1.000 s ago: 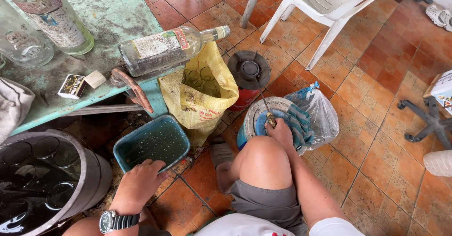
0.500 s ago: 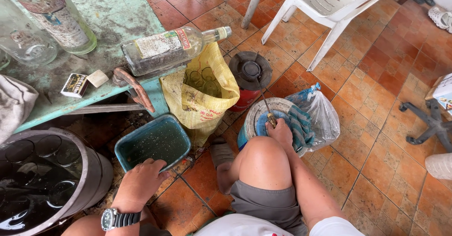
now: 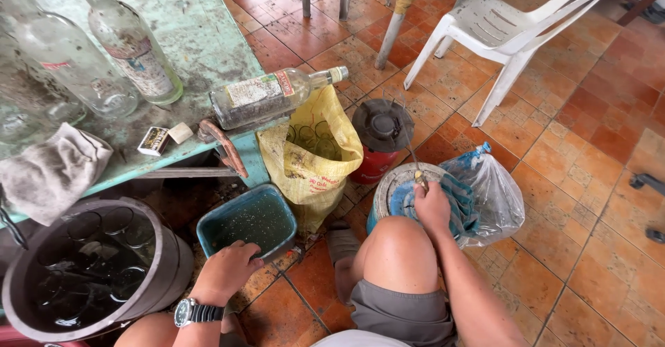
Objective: Cleaning and preparing glass bottles for cutting by washing them in water and wiping them with a cloth.
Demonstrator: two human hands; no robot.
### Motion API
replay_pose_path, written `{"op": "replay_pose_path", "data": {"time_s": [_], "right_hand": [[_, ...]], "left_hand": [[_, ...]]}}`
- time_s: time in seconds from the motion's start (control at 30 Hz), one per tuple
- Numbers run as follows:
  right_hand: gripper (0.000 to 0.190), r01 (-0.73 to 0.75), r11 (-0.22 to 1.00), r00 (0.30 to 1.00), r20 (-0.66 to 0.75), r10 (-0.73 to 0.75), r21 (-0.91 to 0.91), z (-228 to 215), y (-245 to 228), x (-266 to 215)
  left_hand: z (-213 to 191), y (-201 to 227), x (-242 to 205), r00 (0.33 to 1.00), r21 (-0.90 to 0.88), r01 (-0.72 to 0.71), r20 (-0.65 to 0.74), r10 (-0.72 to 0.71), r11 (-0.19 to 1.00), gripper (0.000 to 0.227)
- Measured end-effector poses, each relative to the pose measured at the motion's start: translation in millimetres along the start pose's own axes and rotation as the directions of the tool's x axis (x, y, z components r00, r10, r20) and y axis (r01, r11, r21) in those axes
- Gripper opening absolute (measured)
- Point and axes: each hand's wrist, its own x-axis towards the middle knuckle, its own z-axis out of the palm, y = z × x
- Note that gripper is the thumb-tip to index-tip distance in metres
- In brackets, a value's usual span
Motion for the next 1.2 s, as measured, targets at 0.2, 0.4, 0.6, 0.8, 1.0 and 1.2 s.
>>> {"op": "replay_pose_path", "data": {"time_s": [0.2,0.4,0.6,0.8,1.0,1.2], "right_hand": [[0.036,0.14,0.933,0.982,0.076,-0.174,0.332,-98,-105,-47],[0.025,-0.23,0.543,0.925,0.355,-0.137,0.808,-82,-162,-84],[0.038,-0.092,0.539,0.974,0.189,-0.126,0.837,12,-135,-99],[0.052,-0.214,0.573,0.923,0.356,-0.147,0.791,28,-136,-119],[0.055,-0.121,0.762,0.857,0.454,-0.242,0.636,79,-123,-126],[0.054,-0.017,0.857,0.88,0.415,-0.231,0.515,65,-136,-141]], "left_hand": [[6,-10,14,0.965,-0.052,-0.122,-0.241,0.106,0.991,0.035],[-38,30,-10,0.827,-0.068,-0.342,-0.495,0.266,0.937,0.033],[-97,37,4,0.443,0.299,-0.305,-0.796,0.413,0.904,0.015],[-194,59,9,0.382,0.395,-0.179,-0.816,0.433,0.901,0.042],[-253,75,32,0.735,0.352,-0.023,-0.629,0.255,0.936,0.084],[-279,79,49,0.901,0.335,-0.044,-0.394,0.182,0.941,0.089]]}}
